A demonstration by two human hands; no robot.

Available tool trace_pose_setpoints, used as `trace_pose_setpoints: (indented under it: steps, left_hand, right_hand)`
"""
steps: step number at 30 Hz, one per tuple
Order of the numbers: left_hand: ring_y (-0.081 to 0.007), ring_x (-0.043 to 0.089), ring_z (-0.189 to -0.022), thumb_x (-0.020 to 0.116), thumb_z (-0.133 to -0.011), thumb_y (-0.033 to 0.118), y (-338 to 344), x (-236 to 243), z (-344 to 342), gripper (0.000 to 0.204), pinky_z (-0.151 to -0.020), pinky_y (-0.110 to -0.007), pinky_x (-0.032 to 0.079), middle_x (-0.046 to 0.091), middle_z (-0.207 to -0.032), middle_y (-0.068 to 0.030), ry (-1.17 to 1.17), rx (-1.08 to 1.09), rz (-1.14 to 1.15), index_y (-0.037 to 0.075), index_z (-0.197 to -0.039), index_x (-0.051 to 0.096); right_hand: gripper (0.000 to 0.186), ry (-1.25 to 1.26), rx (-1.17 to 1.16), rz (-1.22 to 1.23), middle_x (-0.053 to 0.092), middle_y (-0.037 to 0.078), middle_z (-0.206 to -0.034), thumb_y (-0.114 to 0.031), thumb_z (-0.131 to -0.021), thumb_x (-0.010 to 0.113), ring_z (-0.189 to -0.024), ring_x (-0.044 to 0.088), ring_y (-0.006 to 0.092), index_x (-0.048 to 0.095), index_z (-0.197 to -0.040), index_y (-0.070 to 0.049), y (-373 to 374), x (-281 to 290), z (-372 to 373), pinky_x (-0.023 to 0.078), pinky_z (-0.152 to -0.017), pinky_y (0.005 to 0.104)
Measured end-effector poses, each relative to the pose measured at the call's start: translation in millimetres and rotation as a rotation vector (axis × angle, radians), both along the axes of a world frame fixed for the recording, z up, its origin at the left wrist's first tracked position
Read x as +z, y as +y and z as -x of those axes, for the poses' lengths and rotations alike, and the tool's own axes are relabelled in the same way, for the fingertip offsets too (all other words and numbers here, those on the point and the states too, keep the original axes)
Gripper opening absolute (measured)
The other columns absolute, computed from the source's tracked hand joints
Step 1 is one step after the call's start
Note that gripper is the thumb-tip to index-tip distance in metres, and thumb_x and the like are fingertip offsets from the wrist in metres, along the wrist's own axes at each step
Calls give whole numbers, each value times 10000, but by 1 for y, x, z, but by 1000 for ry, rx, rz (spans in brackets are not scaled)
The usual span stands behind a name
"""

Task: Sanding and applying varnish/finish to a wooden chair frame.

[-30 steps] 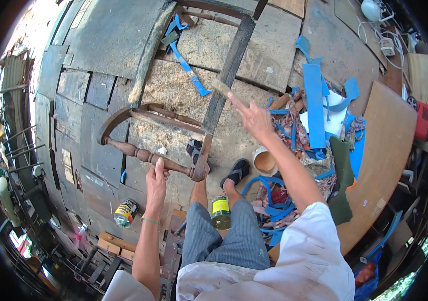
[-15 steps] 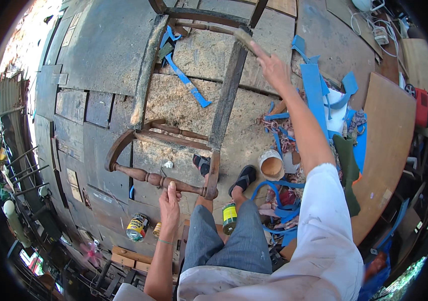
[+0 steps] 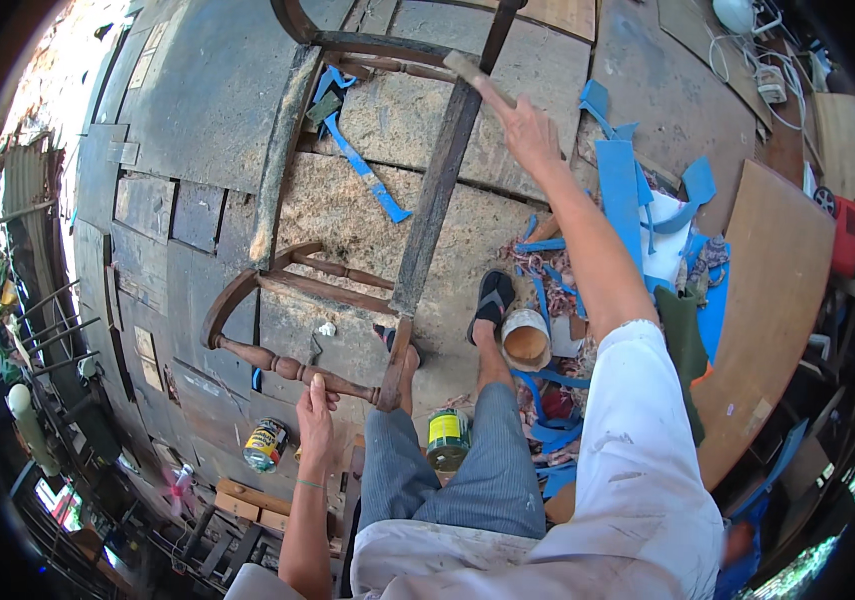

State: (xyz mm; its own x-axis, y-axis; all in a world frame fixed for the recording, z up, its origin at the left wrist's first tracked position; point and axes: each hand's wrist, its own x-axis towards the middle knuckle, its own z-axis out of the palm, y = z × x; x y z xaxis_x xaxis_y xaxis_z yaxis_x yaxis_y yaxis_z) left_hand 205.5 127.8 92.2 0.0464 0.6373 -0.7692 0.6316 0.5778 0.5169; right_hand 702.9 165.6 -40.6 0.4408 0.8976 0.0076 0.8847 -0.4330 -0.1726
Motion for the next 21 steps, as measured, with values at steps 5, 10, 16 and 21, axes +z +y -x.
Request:
trace_pose_setpoints:
  steps: [5,10,16,21]
  left_hand:
    - [-106,442,-704,451,-989,488,-1,1,-2,513,-676,-260,375,539,-740,-29,53,49,-4,20,-813,567]
    - [-103,435,-706,450,-982,507,-3,2,-2,506,-673,-265,370,542,-741,-23,116,61,9,46,-807,564]
    - [-97,424,-697,441,-984,509,2,6,-12,521,-657,-261,364,522,-724,-16,116,58,-16,34,-808,563]
    - [-105,429,-680,445,-982,507,-3,10,-10,551,-643,-271,373,513,-709,-27,138,56,-52,-4,-828,579]
  right_hand:
    - [911,27,211,-8,555,167,-897,68,-827,533,-589,628,309,201,-1463,-493,-33,6,10,555,-512,412]
    - [924,-164,317,-22,554,170,-940,48,-832,529,-625,633,283,132,-1480,-479,6,5,-45,572,-523,388]
    - [863,-82,-72,265,494,139,-855,40,-795,545,-614,579,293,270,-1483,-402,-173,7,-98,456,-465,404]
    - [866,-45,212,71,475,126,-830,42,-800,544,-590,556,282,267,-1483,-412,-117,57,-62,454,-463,409]
